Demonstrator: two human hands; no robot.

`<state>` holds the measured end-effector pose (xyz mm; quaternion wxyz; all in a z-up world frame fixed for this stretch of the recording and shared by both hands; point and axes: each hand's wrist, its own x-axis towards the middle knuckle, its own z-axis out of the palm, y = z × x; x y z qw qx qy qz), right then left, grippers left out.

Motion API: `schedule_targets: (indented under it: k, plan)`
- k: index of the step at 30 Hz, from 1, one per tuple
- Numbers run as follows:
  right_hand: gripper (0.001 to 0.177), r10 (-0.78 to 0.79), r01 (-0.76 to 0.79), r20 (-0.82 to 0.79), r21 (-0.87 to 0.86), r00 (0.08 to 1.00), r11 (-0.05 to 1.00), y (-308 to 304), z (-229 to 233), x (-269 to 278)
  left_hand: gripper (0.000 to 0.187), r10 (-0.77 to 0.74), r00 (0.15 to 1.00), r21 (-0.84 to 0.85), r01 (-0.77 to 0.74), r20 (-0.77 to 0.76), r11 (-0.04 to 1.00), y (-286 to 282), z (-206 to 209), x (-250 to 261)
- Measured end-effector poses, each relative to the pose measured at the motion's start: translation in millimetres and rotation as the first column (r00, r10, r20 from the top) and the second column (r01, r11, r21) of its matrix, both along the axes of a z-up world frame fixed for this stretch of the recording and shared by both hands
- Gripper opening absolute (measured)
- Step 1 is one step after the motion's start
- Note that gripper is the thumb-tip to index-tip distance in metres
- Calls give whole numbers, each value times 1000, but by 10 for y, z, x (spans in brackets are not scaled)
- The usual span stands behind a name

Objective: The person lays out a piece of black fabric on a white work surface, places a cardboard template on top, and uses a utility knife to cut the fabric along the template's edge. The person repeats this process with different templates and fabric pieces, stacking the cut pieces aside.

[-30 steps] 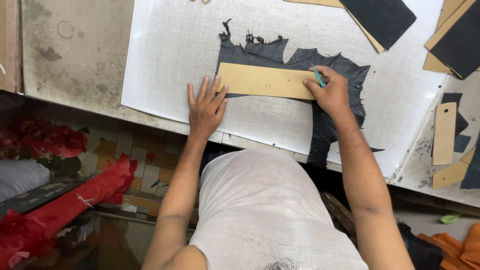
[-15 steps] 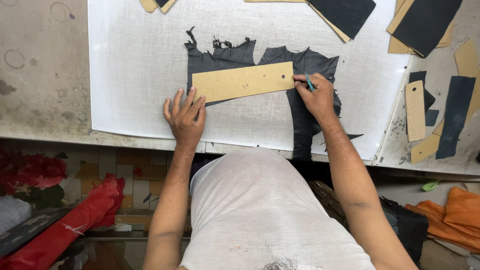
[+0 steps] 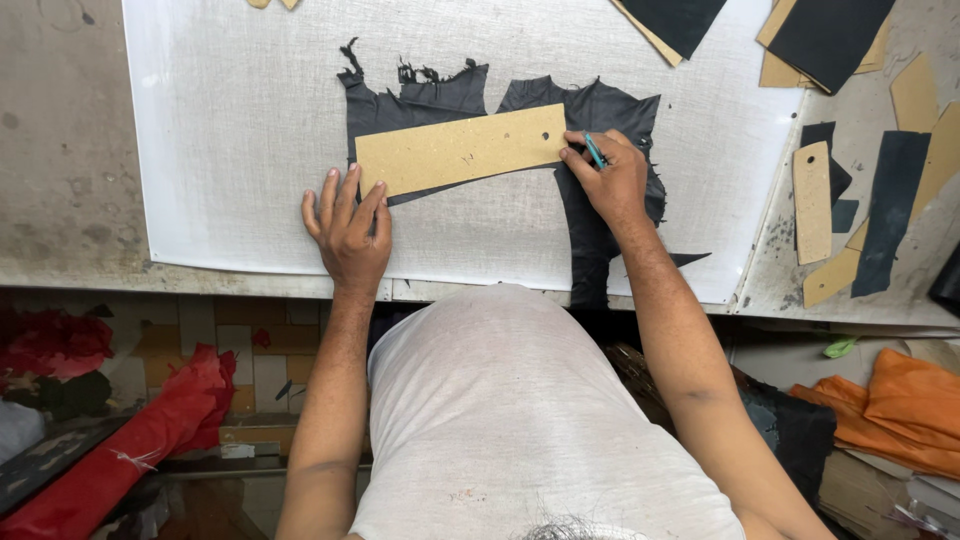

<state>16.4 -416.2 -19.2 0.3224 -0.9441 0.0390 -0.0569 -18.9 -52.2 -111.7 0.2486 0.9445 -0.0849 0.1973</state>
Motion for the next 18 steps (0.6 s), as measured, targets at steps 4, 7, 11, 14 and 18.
schedule_targets:
  k: [4, 7, 11, 14, 18]
  plan:
    - [23, 6, -6, -42, 5, 999, 1000, 4, -59, -34, 18, 3, 1000, -34, -4, -13, 999, 19, -29, -67]
    - [24, 21, -21, -56, 1, 998, 1000, -37, -66, 6, 18, 1, 1000, -57, -2, -20, 998, 35, -34, -23]
    - [30, 125, -123, -28, 60, 992, 991, -116, 121, 38, 26, -35, 999, -3, 35, 27, 999, -39, 15, -44]
    - [33, 123, -87, -144, 236, 982, 968, 50, 372, 300, 44, -150, 988, -4, 150, 29, 989, -241, 77, -82]
    - [37, 435, -371, -177, 305, 883, 877, 706, 470, 621, 65, -190, 981, 36, 189, 28, 981, -593, 60, -206]
